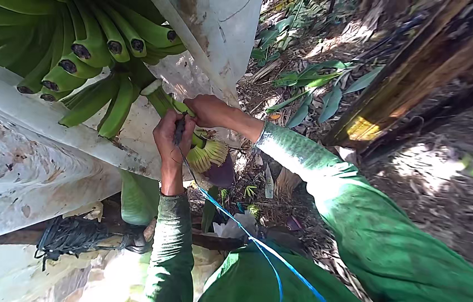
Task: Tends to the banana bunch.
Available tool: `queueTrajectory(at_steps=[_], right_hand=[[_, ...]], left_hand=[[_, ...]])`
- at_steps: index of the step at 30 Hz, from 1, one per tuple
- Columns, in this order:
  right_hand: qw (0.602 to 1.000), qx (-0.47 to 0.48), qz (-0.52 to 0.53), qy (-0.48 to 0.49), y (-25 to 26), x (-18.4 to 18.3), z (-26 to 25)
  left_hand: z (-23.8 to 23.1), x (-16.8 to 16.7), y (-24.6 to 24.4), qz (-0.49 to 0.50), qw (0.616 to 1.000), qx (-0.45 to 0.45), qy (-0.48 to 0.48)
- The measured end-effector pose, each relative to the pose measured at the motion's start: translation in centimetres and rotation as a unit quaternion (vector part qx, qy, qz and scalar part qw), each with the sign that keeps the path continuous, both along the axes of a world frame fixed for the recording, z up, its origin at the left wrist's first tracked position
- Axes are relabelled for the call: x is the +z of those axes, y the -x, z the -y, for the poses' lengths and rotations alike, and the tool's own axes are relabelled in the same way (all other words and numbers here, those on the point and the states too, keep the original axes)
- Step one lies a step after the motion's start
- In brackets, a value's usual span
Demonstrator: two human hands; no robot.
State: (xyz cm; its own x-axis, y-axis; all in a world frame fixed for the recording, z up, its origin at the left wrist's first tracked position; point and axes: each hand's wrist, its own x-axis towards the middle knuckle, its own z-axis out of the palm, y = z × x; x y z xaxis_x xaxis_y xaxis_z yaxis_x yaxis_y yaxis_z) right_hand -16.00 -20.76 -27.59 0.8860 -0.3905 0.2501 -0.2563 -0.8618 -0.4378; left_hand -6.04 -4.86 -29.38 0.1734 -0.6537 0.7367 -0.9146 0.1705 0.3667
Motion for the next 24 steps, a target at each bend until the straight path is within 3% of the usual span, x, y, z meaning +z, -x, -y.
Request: queueTrajectory(at_steps=[4, 7, 9, 11, 13, 15, 17, 20, 22, 24], right_hand=[[1.000, 0.007, -0.003, -0.001, -0.5, -0.1, 0.5], [1.000, 0.003, -0.014, 0.011, -1.0, 0.1, 2.1], [1.000, -0.011, -0.027, 0.011, -1.5, -0.1, 3.2], [0.999, -0.024, -0.029, 0.014, -2.2, -0.3, 4.5], [0.999, -0.034, -0.038, 0.020, -3.2, -0.1, 5.7], [0.997, -0.049, -0.049, 0.024, -4.4, 0.1, 6.7], [0.996, -0.068, -0.062, 0.014, -5.4, 0.2, 7.6], [0.995, -0.081, -0.066, 0.004, -7.1, 0.3, 9.2], [0.994, -0.081, -0.073, 0.000, -8.4, 0.4, 9.8], [0.994, -0.081, -0.073, 0.003, -9.6, 0.4, 10.3]], left_hand=[[0.3, -0.2, 0.1, -0.031, 0.998, 0.025, 0.049], [-0.2, -0.2, 1.0, -0.114, 0.991, -0.060, 0.033], [-2.1, -2.2, 1.7, -0.177, 0.966, -0.173, -0.072], [-3.9, -4.5, 1.9, -0.192, 0.918, -0.262, -0.227], [-5.2, -6.6, 1.3, -0.167, 0.863, -0.282, -0.384], [-6.1, -8.1, 0.2, -0.120, 0.821, -0.204, -0.519], [-6.8, -9.0, -1.0, -0.134, 0.836, -0.049, -0.530], [-6.3, -9.7, -2.9, -0.231, 0.896, 0.244, -0.289], [-5.8, -9.1, -3.8, -0.242, 0.866, 0.423, -0.110], [-6.1, -8.7, -6.2, -0.244, 0.828, 0.505, -0.006]])
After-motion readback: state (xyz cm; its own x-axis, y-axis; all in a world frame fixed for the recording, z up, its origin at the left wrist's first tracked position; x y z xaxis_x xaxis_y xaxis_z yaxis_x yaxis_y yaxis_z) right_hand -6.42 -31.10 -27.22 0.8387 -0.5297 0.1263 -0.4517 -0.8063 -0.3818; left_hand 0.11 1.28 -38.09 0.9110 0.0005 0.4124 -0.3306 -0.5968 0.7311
